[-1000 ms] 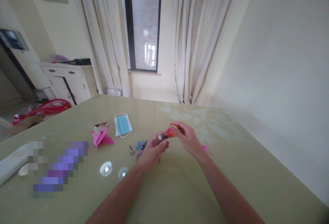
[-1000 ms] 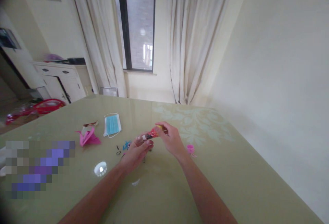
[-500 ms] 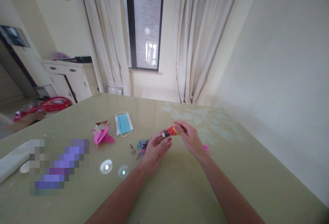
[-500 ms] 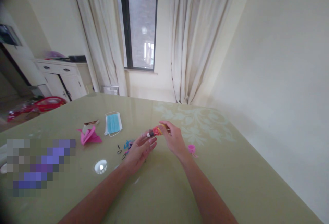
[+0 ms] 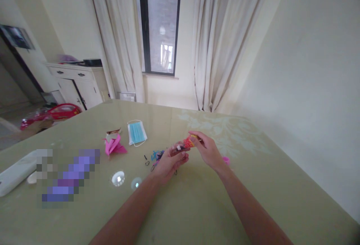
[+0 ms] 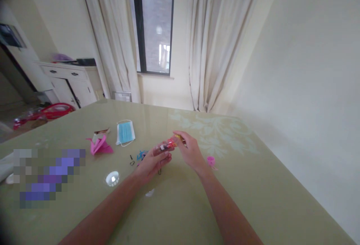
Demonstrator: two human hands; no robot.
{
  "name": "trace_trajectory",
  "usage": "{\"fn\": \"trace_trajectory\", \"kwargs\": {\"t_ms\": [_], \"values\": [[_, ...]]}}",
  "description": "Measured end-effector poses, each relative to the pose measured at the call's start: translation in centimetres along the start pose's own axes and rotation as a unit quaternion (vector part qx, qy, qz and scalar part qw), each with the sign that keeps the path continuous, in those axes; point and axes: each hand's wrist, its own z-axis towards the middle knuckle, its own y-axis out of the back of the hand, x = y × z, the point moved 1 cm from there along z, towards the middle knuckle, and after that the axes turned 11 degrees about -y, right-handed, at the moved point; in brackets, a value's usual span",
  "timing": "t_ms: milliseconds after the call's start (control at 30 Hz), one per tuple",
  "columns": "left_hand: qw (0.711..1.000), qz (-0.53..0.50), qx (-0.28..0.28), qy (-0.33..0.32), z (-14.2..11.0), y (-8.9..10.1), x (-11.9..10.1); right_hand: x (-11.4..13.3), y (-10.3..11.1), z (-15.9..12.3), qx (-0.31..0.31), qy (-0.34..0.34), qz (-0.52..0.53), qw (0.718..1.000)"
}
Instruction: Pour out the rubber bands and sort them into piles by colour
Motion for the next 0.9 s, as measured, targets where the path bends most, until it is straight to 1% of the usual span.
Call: {"fn": "trace_trajectory", "kwargs": {"t_ms": [100, 167, 367, 433, 500, 633, 733, 833, 900], "values": [[0.998, 0.003, -0.06, -0.015, 0.2, 0.0, 0.5, -0.4, 0.4, 0.2, -0.022, -0.004, -0.001, 1.0], [0.996, 0.005, -0.088, -0.019, 0.5, 0.2, 0.7, -0.5, 0.6, 0.3, -0.031, -0.008, -0.002, 0.999], [0.992, 0.035, -0.12, -0.018, 0.8, 0.8, -0.3, -0.5, 1.1, 0.5, -0.059, -0.019, 0.004, 0.998], [0.994, 0.03, -0.108, -0.014, 0.6, 0.7, -0.6, -0.5, 1.2, 0.6, -0.063, -0.02, 0.014, 0.998], [0.997, 0.015, -0.076, -0.007, 0.4, 0.5, -0.9, -0.5, 1.1, 0.5, -0.054, -0.02, 0.022, 0.998], [1.0, -0.009, -0.002, 0.014, -0.2, 0.2, -1.1, -0.5, 0.5, 0.2, -0.015, -0.027, 0.034, 0.999], [0.999, -0.007, 0.038, 0.02, -0.3, 0.3, -1.0, -0.4, 0.1, 0.0, 0.011, -0.025, 0.036, 0.999], [0.998, 0.007, 0.059, 0.029, -0.2, 0.5, -0.7, -0.4, -0.1, -0.2, 0.028, -0.017, 0.032, 0.999], [0.998, 0.033, 0.049, 0.024, 0.0, 0.6, -0.6, -0.5, -0.1, -0.2, 0.045, -0.009, 0.024, 0.999]]}}
